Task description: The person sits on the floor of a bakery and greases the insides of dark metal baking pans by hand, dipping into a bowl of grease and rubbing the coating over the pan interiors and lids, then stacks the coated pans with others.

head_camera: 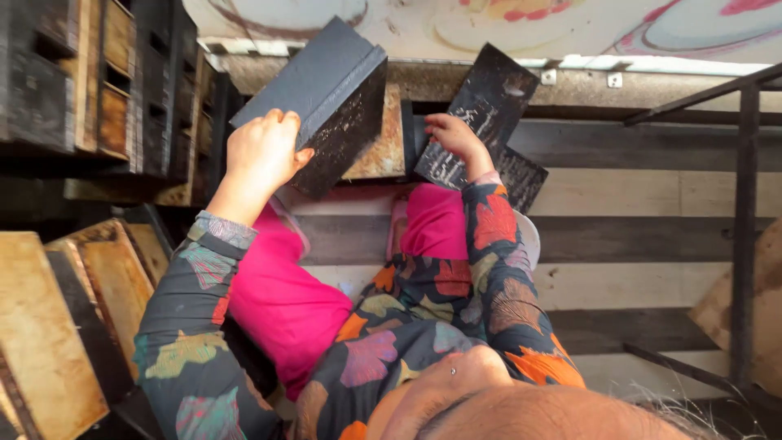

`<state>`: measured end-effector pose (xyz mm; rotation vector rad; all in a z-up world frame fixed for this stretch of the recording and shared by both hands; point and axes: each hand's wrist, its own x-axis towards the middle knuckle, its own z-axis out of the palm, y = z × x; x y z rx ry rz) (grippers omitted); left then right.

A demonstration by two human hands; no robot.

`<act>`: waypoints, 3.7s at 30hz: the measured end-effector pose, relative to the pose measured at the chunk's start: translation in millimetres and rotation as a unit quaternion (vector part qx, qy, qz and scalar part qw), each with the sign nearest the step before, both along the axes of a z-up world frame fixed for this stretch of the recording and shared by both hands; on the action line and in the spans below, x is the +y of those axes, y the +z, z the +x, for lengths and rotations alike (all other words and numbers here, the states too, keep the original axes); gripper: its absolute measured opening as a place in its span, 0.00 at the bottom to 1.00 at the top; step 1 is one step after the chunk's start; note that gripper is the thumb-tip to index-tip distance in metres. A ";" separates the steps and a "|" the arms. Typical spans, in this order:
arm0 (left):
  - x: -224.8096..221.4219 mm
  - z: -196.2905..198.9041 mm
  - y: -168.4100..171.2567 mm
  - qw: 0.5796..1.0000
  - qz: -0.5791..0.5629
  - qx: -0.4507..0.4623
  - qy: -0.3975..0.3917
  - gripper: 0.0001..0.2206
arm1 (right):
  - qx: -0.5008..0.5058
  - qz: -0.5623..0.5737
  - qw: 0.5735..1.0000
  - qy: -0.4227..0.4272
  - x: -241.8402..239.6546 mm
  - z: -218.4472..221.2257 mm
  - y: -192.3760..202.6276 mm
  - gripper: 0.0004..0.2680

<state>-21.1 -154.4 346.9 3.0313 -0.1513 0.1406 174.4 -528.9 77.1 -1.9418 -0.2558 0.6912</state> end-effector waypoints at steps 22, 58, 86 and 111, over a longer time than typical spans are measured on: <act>-49.8 209.8 -67.2 0.987 -0.111 -0.107 -0.054 0.15 | -0.284 0.144 0.944 -0.092 140.0 8.6 185.2 0.09; -72.1 208.0 -48.8 0.991 -0.118 -0.019 0.064 0.14 | -0.331 0.271 0.873 -0.235 77.5 -79.3 80.3 0.04; 106.1 187.2 -90.9 0.977 -0.213 0.010 -0.013 0.27 | -0.464 0.174 0.868 0.040 39.0 -90.4 191.0 0.16; 113.9 30.0 -338.6 0.884 -0.361 -0.021 0.295 0.39 | -0.574 -0.272 0.770 -0.065 -95.6 -78.3 186.1 0.14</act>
